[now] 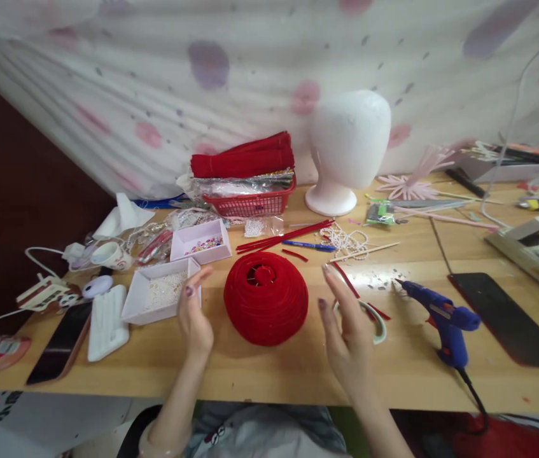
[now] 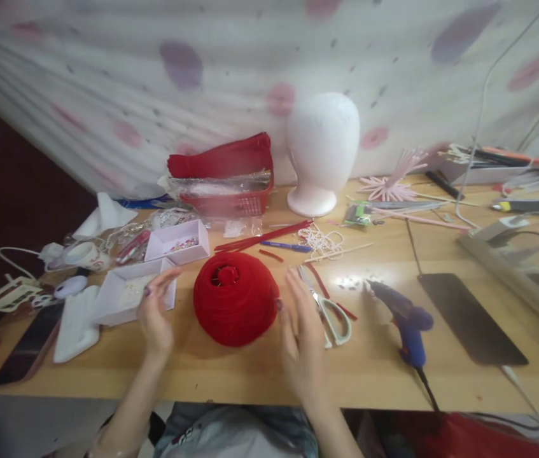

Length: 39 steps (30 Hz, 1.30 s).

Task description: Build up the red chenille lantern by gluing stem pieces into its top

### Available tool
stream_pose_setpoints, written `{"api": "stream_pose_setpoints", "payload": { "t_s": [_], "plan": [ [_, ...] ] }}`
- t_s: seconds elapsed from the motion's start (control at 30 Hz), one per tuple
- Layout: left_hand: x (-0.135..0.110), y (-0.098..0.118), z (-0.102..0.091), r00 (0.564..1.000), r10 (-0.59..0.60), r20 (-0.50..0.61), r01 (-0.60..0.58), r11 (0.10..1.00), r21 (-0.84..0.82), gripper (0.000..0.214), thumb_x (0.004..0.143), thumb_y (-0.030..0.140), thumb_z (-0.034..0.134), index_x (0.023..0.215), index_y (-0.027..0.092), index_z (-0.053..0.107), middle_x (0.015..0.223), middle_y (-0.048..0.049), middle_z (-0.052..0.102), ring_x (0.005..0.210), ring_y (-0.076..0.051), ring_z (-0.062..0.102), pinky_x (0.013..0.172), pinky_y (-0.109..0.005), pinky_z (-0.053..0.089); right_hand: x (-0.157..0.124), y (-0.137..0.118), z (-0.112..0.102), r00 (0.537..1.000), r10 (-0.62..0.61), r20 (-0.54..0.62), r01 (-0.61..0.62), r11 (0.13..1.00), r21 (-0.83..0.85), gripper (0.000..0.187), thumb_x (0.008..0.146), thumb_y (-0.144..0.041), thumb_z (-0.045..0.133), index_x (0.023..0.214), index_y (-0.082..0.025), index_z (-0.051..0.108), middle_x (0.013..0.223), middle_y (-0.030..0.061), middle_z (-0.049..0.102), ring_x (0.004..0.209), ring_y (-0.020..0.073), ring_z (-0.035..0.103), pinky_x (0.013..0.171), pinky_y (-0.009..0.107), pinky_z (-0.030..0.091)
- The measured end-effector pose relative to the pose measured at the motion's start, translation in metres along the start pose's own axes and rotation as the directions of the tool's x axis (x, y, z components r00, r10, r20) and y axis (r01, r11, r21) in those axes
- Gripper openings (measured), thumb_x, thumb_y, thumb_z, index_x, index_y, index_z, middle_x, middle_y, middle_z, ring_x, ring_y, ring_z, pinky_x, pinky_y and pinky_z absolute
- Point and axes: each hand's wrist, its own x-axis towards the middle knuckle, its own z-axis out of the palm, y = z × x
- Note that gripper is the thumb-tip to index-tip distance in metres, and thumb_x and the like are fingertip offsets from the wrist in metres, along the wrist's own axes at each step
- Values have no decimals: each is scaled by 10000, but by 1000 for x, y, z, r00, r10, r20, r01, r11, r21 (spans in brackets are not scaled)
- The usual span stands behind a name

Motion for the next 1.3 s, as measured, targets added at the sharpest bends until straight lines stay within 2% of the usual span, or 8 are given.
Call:
{"api": "stream_pose_setpoints", "payload": {
  "t_s": [0.1,0.2,0.33,0.4,0.57,0.87,1.03,1.3],
  "plan": [
    [-7,0,13,988,22,-152,-21,1000,11,623,1036,561,197,1512,211,395,1617,-119,397,1513,-243,339,1259,-440,235,4,0,14,987,34,-158,-32,999,19,642,1045,-406,396,1623,-322,130,1703,77,165,1567,315,176,1243,657,171],
    [-2,1,24,1000,14,17,-15,999,39,549,972,599,464,1362,240,607,1470,-111,590,1392,-271,523,1182,-407,394,4,4,28,995,-15,100,18,999,-32,682,1029,-457,423,1626,-327,118,1702,85,167,1567,341,156,1228,684,178],
    [12,8,26,999,40,35,-43,996,80,660,1045,554,132,1441,212,533,1507,-116,551,1477,-258,412,1259,-510,226,9,7,36,998,43,-41,-44,998,-34,665,1039,-452,386,1627,-298,114,1710,91,128,1575,323,124,1237,673,153],
    [15,13,25,987,58,152,-72,993,90,587,1034,558,278,1454,230,524,1541,-101,517,1485,-254,400,1258,-493,245,11,4,35,999,42,22,-41,999,-35,687,1014,-475,454,1616,-268,194,1689,116,211,1557,330,207,1225,659,226],
    [22,24,4,857,77,509,-140,986,86,429,1010,472,438,1311,274,671,1434,-61,633,1378,-230,545,1191,-426,401,12,-2,5,974,85,210,-79,996,-35,464,963,-440,564,1392,-266,594,1451,102,601,1356,291,561,1133,532,468],
    [87,35,-29,731,75,678,-276,942,193,307,958,375,487,1064,256,750,997,-39,807,970,-244,758,925,-385,591,36,9,-44,957,141,-252,-170,980,-99,335,830,-456,680,1030,-201,762,1061,137,788,928,329,777,782,447,662],
    [127,38,3,611,67,788,-422,871,253,238,968,303,518,1064,237,726,1081,-72,769,1021,-262,715,963,-432,552,57,-14,-60,888,105,-447,-204,962,-179,426,749,-523,763,1022,-195,753,1036,133,793,1001,328,760,922,449,607],
    [151,7,76,360,-171,917,-622,688,373,347,974,366,630,1272,190,604,1297,-101,626,1093,-241,654,917,-454,578,82,-32,-56,923,111,-369,-259,887,-381,543,920,-673,496,984,-192,739,507,-16,621,363,145,543,439,267,448]
  ]
}}
